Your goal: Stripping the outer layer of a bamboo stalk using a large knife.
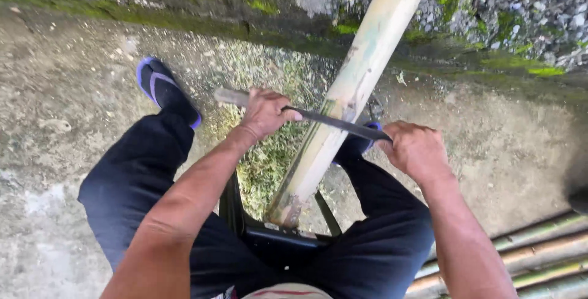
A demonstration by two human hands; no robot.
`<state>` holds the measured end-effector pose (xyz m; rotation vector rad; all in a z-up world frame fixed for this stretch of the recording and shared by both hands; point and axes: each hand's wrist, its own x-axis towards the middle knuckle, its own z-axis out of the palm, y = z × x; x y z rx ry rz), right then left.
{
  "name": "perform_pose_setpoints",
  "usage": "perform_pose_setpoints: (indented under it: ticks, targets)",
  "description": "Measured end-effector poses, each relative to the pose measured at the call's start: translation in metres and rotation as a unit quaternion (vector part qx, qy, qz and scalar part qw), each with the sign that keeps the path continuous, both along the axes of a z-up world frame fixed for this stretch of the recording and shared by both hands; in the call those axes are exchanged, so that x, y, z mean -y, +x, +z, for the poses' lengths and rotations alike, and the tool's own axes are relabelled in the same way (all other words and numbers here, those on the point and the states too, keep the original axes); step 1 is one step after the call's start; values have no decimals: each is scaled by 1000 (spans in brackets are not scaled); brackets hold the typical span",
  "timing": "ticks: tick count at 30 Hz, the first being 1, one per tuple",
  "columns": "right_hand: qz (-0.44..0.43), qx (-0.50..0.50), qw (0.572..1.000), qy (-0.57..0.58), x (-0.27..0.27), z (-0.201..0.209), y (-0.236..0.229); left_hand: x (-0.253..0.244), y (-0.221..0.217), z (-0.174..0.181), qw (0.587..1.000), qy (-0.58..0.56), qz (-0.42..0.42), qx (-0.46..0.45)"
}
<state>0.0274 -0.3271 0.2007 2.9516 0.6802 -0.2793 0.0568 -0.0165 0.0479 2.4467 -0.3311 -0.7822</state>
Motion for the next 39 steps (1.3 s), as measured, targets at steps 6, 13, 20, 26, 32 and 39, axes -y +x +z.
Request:
perform_pose_setpoints:
  ticks: [6,13,20,26,32,39]
  targets:
    - [3,82,996,-34,-19,-15,-94,-21,-39,-54,996,-59,18,72]
    - [-69,102,992,-27,-59,-30,-132,-20,-61,-72,991,-11,40,127]
    - [-65,97,990,-84,-51,0,-61,16,1,-69,989,-7,60,134]
    - [-53,129,986,-95,-48,-2,-63,14,6,-64,989,-5,63,131]
    - [-54,125,986,-92,-49,7,-49,24,16,-85,980,-43,69,179]
    - [-45,141,984,-98,-44,-10,-69,25,1,-80,983,-64,87,147]
